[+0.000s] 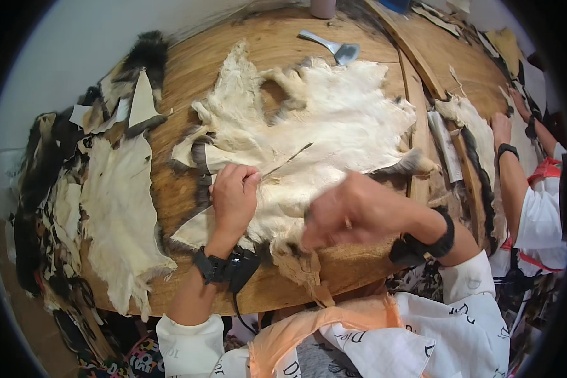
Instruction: Trimming, cutting, and stitching animal fur skins to prepare them for garment assembly.
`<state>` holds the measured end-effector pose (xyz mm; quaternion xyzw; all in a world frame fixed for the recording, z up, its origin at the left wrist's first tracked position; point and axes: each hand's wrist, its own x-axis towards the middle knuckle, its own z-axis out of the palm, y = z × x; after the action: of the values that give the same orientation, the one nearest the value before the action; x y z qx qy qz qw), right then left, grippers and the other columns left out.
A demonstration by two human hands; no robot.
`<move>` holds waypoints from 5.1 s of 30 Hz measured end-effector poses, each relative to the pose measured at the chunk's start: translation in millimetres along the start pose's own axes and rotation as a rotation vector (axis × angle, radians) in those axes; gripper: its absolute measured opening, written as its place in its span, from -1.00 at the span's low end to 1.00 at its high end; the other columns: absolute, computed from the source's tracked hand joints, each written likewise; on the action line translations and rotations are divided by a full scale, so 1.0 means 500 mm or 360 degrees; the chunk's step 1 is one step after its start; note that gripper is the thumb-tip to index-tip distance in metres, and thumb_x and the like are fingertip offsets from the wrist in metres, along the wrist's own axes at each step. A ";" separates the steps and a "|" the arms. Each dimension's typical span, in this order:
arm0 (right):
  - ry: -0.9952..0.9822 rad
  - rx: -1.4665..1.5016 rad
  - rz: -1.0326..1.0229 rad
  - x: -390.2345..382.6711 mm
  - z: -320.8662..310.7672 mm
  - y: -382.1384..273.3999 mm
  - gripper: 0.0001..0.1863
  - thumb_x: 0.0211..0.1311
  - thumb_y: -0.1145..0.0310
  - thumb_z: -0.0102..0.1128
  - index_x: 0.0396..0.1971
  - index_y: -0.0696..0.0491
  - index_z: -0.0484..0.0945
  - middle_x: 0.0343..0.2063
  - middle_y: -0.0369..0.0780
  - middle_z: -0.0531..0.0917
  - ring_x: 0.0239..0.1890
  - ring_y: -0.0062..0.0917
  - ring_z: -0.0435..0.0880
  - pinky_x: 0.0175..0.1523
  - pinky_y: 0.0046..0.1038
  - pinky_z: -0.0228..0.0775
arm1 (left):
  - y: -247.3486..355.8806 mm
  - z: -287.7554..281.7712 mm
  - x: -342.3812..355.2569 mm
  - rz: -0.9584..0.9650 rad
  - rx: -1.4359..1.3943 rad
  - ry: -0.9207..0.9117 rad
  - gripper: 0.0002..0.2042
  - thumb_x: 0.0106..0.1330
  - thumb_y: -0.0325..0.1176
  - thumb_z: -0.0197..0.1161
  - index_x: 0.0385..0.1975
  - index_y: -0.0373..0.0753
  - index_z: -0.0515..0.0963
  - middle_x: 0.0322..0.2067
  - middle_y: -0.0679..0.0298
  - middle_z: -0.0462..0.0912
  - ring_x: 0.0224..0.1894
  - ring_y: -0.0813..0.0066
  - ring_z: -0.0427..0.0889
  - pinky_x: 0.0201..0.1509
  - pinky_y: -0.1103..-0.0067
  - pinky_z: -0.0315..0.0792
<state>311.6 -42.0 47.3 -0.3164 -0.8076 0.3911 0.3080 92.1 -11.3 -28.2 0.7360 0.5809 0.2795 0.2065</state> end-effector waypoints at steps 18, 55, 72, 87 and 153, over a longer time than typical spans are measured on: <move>0.0108 -0.0452 0.0168 -0.007 0.003 0.019 -0.91 -0.19 0.50 0.16 -0.59 0.08 0.61 -0.58 -0.19 0.60 -0.57 -0.31 0.55 -0.45 -0.39 0.38 | -0.001 -0.013 0.002 -0.0014 -0.0041 -0.0059 -0.87 0.14 -0.36 0.20 -0.42 -0.26 0.60 -0.51 0.27 0.50 -0.38 0.42 0.45 -0.30 0.57 0.33; 0.0264 0.0497 0.0486 -0.151 -0.103 -0.014 -0.87 -0.05 0.60 0.22 -0.43 0.15 0.62 -0.58 -0.26 0.59 -0.50 -0.63 0.52 -0.42 -0.61 0.29 | 0.025 -0.032 0.043 0.0002 -0.0721 -0.0830 -0.89 0.08 -0.53 0.26 -0.39 -0.37 0.61 -0.49 0.29 0.58 -0.46 0.62 0.54 -0.39 0.72 0.45; 0.1180 -0.1576 0.1527 -0.452 -0.154 -0.024 -0.79 -0.04 0.47 0.14 -0.34 0.16 0.44 -0.61 0.00 0.55 -0.49 -0.12 0.57 -0.35 -0.21 0.41 | 0.038 -0.005 0.056 -0.0514 -0.1074 -0.0889 -0.86 0.15 -0.48 0.15 -0.55 -0.42 0.55 -0.67 0.37 0.47 -0.65 0.73 0.32 -0.49 0.74 0.29; 0.1029 -0.1906 0.1723 -0.341 -0.206 0.147 -0.83 0.02 0.36 0.00 -0.59 0.10 0.54 -0.57 0.00 0.58 -0.45 -0.11 0.61 -0.35 -0.15 0.44 | 0.048 0.002 0.052 -0.0477 -0.0938 -0.0778 -0.84 0.21 -0.40 0.15 -0.51 -0.36 0.54 -0.66 0.40 0.48 -0.64 0.75 0.32 -0.59 0.74 0.19; 0.0171 -0.1176 0.0927 0.250 -0.374 0.477 -0.57 -0.24 0.15 0.39 -0.35 0.09 0.55 -0.34 -0.15 0.59 -0.21 -0.28 0.54 -0.21 -0.33 0.38 | -0.024 -0.104 -0.049 0.0148 0.0719 -0.0730 -0.13 0.12 0.16 0.08 0.27 -0.34 -0.05 0.31 -0.03 -0.11 0.34 -0.04 -0.16 0.28 0.02 -0.29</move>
<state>439.2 251.3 -24.0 -0.6377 -0.7533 0.1308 0.0936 45.0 -33.3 -0.5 0.8327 0.5324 -0.0204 0.1505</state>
